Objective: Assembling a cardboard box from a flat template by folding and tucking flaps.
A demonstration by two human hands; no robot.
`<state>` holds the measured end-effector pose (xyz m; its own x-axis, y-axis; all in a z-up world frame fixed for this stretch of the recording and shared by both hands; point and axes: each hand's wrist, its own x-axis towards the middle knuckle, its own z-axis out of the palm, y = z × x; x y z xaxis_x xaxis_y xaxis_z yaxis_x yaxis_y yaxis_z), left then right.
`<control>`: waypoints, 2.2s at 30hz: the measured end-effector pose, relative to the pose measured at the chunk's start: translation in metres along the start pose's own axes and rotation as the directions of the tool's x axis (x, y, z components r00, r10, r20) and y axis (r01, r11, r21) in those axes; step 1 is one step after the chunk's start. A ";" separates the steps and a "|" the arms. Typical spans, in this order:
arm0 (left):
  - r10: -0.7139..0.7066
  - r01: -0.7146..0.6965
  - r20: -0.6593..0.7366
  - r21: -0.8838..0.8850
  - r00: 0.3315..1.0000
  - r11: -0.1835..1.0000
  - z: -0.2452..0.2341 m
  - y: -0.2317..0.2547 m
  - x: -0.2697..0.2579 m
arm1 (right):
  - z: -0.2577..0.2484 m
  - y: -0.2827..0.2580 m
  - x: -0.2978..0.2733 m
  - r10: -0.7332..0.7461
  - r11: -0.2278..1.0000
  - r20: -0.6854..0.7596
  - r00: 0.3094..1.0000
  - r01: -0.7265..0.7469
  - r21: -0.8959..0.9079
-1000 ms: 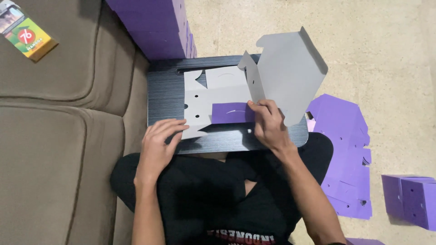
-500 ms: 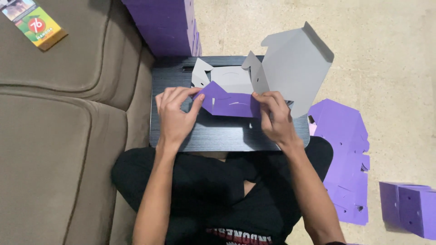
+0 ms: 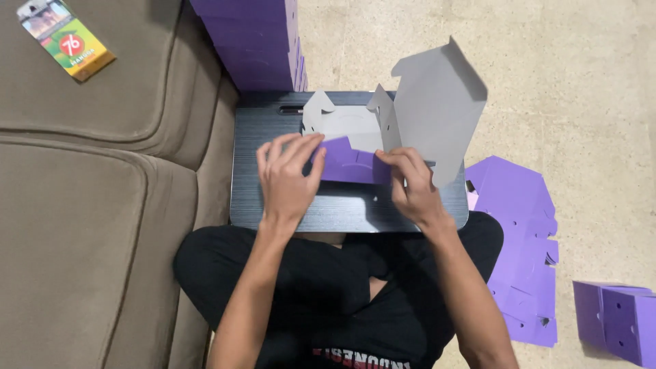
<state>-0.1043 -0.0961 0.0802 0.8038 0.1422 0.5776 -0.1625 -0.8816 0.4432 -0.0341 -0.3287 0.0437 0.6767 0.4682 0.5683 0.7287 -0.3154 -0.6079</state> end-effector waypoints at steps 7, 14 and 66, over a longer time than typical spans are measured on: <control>0.128 -0.133 0.073 0.065 0.989 0.989 0.021 -0.003 -0.029 | 0.015 0.009 -0.041 0.007 1.000 -0.052 0.999 -0.006 0.026; 0.362 -0.386 0.160 0.169 0.918 0.907 0.048 -0.010 -0.060 | 0.025 0.018 -0.080 0.088 0.995 -0.086 0.992 -0.085 0.044; -0.013 -0.544 0.904 0.269 0.427 0.795 0.107 0.008 -0.049 | 0.016 0.099 0.059 0.103 0.804 0.381 0.919 0.149 -0.576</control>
<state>-0.0834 -0.1585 -0.0177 0.8630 -0.3346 -0.3785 -0.4129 -0.8989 -0.1467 0.0763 -0.3186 0.0086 0.6567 0.7123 0.2479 0.7471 -0.6594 -0.0842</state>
